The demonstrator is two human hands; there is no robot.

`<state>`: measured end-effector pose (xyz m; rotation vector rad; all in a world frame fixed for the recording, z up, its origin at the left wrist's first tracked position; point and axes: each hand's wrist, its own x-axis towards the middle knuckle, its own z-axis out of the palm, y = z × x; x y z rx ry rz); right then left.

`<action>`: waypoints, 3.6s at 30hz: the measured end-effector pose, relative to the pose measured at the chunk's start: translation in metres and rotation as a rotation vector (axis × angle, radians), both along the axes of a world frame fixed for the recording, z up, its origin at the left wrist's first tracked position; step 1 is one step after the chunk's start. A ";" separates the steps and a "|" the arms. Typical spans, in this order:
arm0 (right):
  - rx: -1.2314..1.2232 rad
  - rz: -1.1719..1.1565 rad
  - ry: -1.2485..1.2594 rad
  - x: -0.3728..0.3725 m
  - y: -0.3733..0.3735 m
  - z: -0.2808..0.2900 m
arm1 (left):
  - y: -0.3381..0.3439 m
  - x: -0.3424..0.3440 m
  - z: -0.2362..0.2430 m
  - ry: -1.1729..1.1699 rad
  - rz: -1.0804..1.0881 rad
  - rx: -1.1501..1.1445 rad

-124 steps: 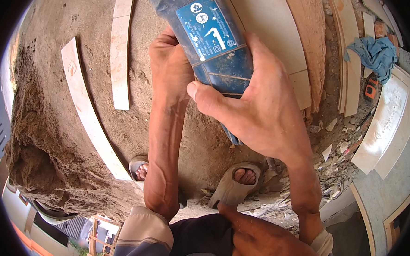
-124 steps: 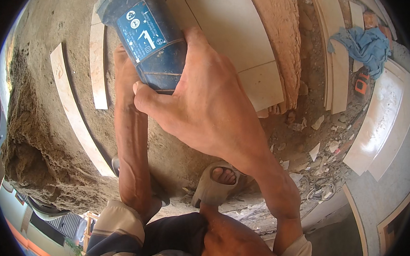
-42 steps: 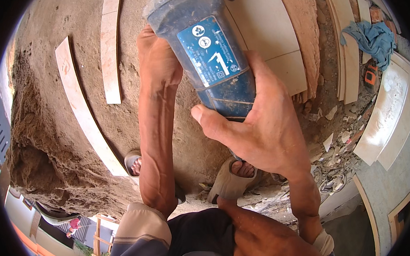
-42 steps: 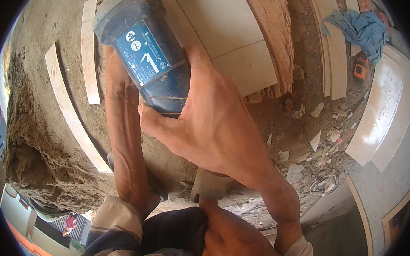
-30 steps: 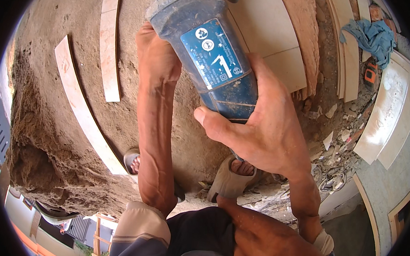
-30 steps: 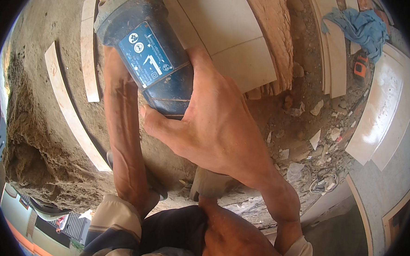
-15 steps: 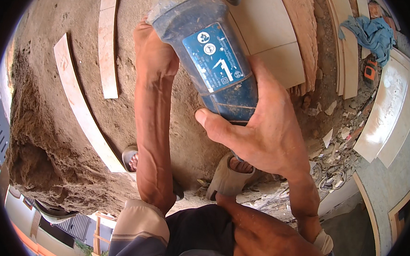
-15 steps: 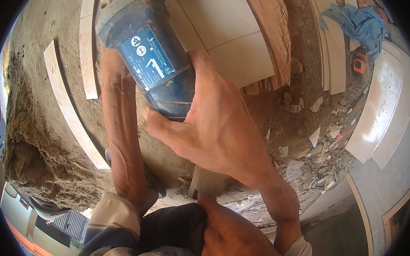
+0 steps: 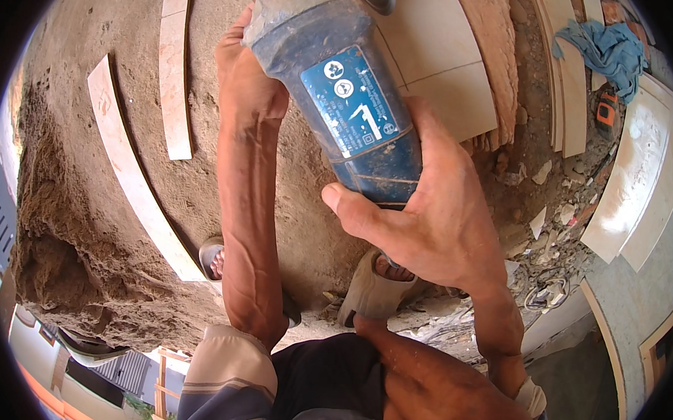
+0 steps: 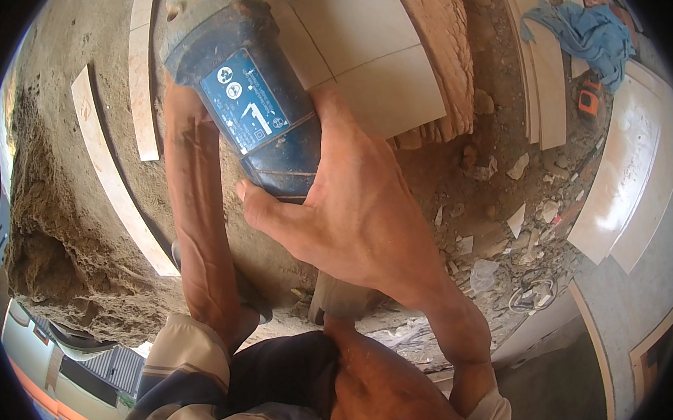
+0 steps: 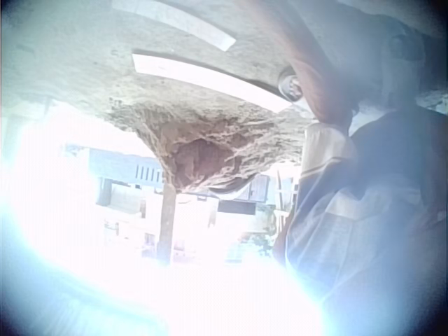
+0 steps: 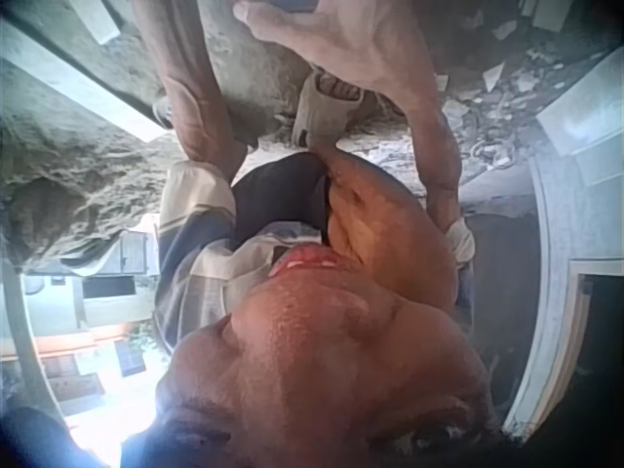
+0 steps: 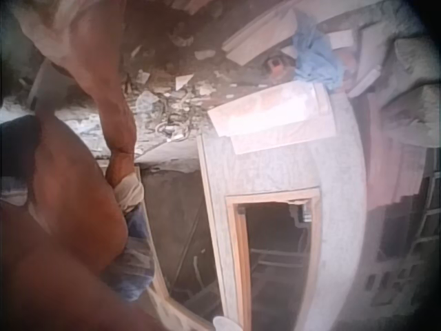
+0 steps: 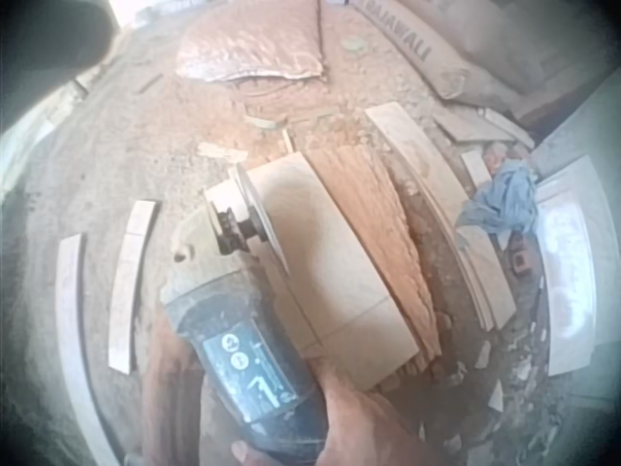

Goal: The person marks a tile with a pen and then cuts along the marked line using a handheld angle grinder.

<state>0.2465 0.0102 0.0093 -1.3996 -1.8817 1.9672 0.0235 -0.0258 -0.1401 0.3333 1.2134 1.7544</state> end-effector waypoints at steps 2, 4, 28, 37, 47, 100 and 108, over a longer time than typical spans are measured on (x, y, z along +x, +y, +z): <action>0.007 -0.002 -0.001 0.001 0.000 0.000 | 0.000 0.002 0.002 -0.001 0.006 0.006; 0.022 -0.008 0.005 0.002 -0.002 0.000 | 0.000 0.002 0.002 -0.008 0.016 -0.008; -0.014 0.005 -0.053 0.016 -0.010 0.004 | 0.006 0.005 0.005 0.005 -0.018 -0.053; -0.074 0.000 -0.060 0.020 -0.011 0.008 | 0.011 0.007 0.014 0.034 0.002 -0.120; -0.047 -0.001 -0.044 0.024 -0.014 0.006 | 0.013 0.011 0.023 0.051 0.017 -0.166; -0.057 -0.014 -0.070 0.048 -0.031 0.011 | 0.019 0.021 0.044 0.171 0.051 -0.286; -0.048 -0.043 -0.039 0.052 -0.035 0.010 | 0.018 0.017 0.036 0.129 0.018 -0.188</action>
